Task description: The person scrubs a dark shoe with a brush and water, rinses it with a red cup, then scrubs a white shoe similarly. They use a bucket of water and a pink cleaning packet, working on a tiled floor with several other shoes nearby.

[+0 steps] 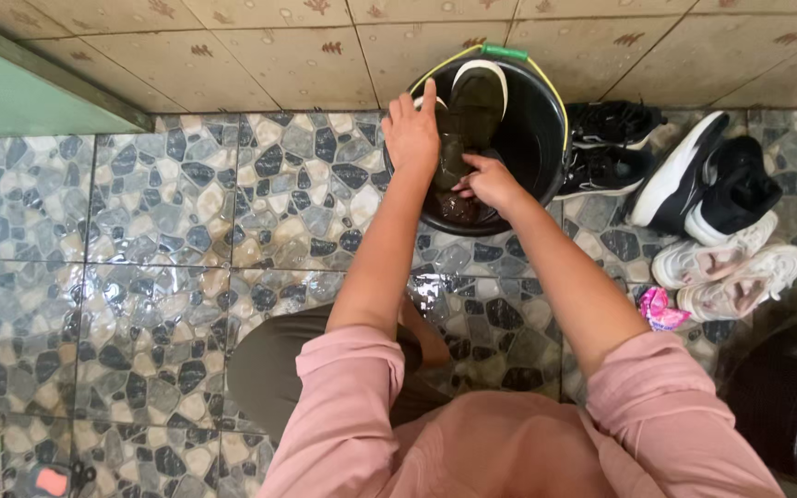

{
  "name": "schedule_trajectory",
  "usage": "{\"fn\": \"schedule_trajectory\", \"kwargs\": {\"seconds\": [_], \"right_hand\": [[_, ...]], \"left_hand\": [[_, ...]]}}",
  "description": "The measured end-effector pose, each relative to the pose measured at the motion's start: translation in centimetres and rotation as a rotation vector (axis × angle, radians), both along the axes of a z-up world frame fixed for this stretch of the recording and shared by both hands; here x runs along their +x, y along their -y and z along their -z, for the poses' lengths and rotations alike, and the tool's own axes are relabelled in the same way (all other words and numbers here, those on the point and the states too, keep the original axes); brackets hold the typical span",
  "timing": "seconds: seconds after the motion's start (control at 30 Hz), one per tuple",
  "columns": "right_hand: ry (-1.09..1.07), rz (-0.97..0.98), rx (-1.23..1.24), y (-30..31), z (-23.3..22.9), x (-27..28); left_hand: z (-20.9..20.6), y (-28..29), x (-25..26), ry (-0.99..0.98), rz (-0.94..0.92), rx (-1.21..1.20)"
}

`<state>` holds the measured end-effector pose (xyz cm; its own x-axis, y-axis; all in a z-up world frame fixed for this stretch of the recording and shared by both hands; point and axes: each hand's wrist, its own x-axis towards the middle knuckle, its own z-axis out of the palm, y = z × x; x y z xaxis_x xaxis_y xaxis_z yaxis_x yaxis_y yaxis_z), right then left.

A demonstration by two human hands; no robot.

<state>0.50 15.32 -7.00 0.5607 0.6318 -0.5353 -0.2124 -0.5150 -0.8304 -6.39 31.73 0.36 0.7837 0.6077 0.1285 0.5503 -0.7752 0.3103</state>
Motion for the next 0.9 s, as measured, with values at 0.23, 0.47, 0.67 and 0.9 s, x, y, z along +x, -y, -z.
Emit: {"fn": "schedule_trajectory", "kwargs": {"seconds": [0.23, 0.47, 0.67, 0.9], "right_hand": [[0.951, -0.18, -0.23, 1.8, -2.6, -1.5], [1.215, 0.086, -0.243, 10.6, -5.4, -0.9], [1.121, 0.22, -0.469, 22.7, -3.8, -0.1], [0.847, 0.251, -0.635, 31.3, 0.6, -1.9]], "left_hand": [[1.4, 4.5, -0.1, -0.031, 0.129, 0.248], [1.5, 14.3, 2.8, 0.216, 0.468, 0.19], [2.7, 24.9, 4.7, 0.189, 0.851, -0.165], [8.3, 29.5, 9.1, -0.565, 0.735, -0.052]]}}
